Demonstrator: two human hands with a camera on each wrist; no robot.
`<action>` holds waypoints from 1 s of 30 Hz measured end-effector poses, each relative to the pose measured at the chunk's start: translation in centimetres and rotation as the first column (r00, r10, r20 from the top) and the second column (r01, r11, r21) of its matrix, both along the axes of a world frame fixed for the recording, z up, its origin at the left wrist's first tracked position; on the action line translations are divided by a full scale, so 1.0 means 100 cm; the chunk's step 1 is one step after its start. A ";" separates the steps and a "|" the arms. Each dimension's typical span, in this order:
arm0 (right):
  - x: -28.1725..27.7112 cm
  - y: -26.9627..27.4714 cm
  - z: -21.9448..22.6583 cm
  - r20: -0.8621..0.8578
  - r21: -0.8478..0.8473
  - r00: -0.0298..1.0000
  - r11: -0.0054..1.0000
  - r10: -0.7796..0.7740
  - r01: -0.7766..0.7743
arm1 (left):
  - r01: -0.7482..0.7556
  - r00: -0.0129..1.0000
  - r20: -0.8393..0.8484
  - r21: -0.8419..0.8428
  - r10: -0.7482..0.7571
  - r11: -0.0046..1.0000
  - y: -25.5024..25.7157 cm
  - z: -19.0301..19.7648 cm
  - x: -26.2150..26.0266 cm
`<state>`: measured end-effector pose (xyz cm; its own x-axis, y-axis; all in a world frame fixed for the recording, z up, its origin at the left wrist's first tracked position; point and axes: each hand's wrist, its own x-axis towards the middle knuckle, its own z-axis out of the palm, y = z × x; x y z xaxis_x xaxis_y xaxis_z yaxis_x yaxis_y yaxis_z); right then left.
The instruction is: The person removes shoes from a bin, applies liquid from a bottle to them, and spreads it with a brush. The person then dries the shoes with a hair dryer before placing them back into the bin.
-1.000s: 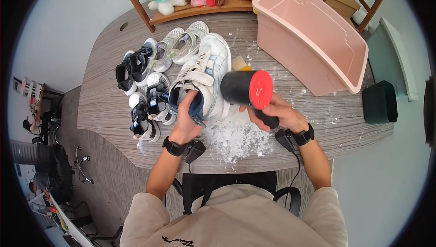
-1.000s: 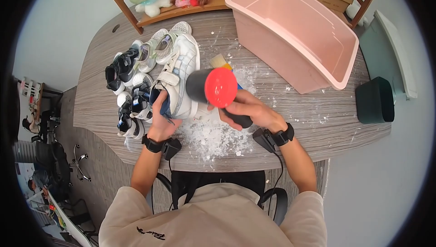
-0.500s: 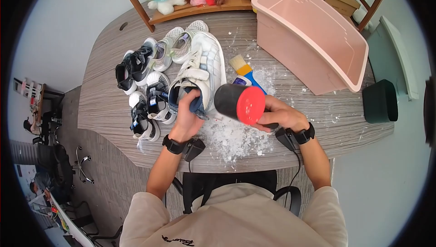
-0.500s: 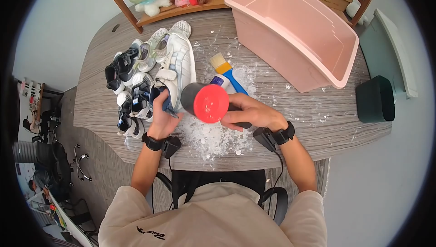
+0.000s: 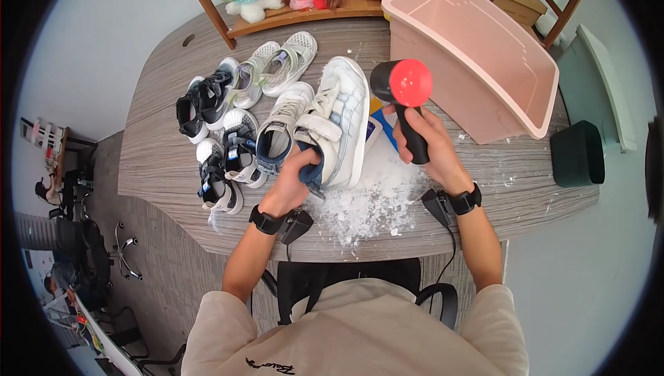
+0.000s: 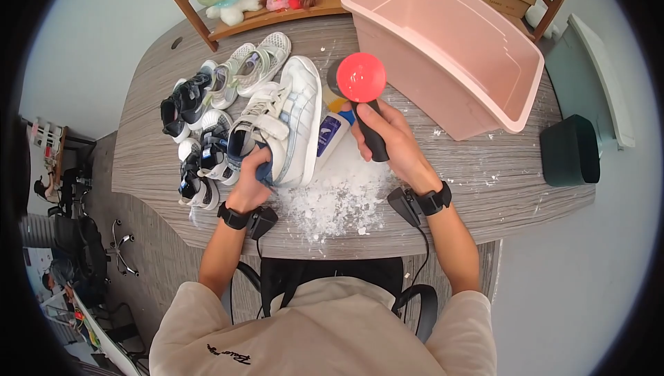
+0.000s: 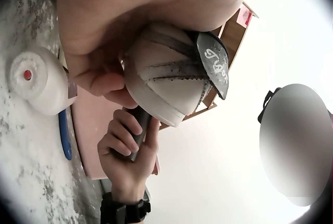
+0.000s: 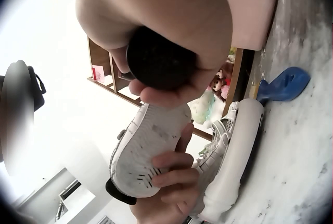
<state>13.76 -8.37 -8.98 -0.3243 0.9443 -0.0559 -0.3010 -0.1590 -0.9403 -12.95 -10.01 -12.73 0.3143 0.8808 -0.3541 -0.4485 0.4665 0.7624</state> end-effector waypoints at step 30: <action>0.026 0.012 -0.019 0.638 0.754 0.224 0.657 -0.736 0.012 | -0.081 0.992 -0.092 0.062 0.086 0.995 0.011 -0.010 0.004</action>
